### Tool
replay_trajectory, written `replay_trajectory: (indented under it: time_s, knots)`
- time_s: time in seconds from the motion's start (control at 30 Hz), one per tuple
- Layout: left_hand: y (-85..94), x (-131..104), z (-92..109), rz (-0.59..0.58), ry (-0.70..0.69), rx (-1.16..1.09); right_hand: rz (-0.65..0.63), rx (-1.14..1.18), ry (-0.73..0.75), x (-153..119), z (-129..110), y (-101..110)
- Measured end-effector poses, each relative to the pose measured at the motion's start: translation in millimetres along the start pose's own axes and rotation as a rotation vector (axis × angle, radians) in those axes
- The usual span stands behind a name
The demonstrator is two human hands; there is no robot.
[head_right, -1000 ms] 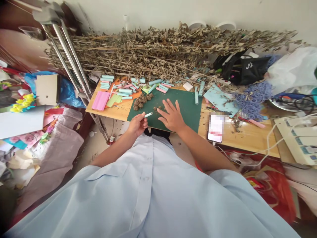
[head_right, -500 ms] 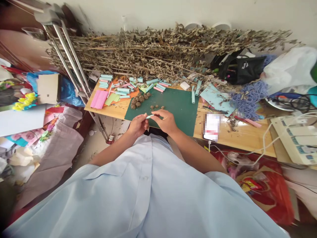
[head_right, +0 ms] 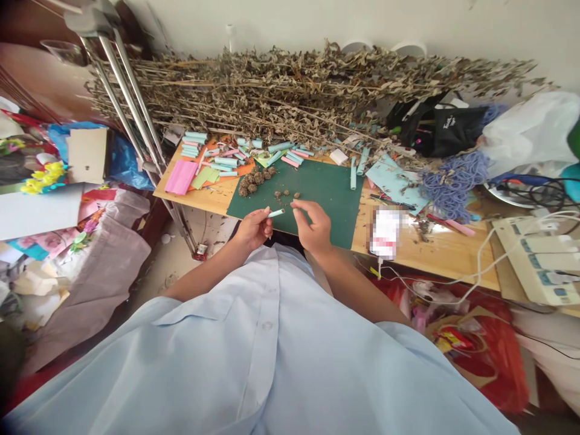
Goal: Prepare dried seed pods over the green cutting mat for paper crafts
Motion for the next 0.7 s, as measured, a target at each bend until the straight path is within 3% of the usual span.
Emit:
replay_trajectory:
  time_s: [0.17,0.37,0.47,0.7]
  knots:
    - [-2.9,-1.5,-0.6,0.008,-0.005,0.007,-0.092,-0.239,0.317,-8.5,-5.8,5.2]
    - [-3.4,-1.9,-1.8,0.002,0.002,0.007,-0.111,-0.296,0.374,-8.8,-0.7,3.1]
    - [-3.6,-2.1,-1.4,0.003,0.000,0.005,-0.057,-0.227,0.317,-10.7,-4.7,1.5]
    - [-2.8,-0.7,-2.8,0.013,0.011,-0.012,-0.024,0.005,-0.024,-17.3,-11.4,-6.3]
Point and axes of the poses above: each hand's wrist, its own x-axis towards the middle knuckle, its own y-axis out of the back of the hand, z = x × y, the point moved 1 cm from there along x, towards the middle knuckle, and after that the axes turned 9 degrees about -x, right-handed, at the moved point
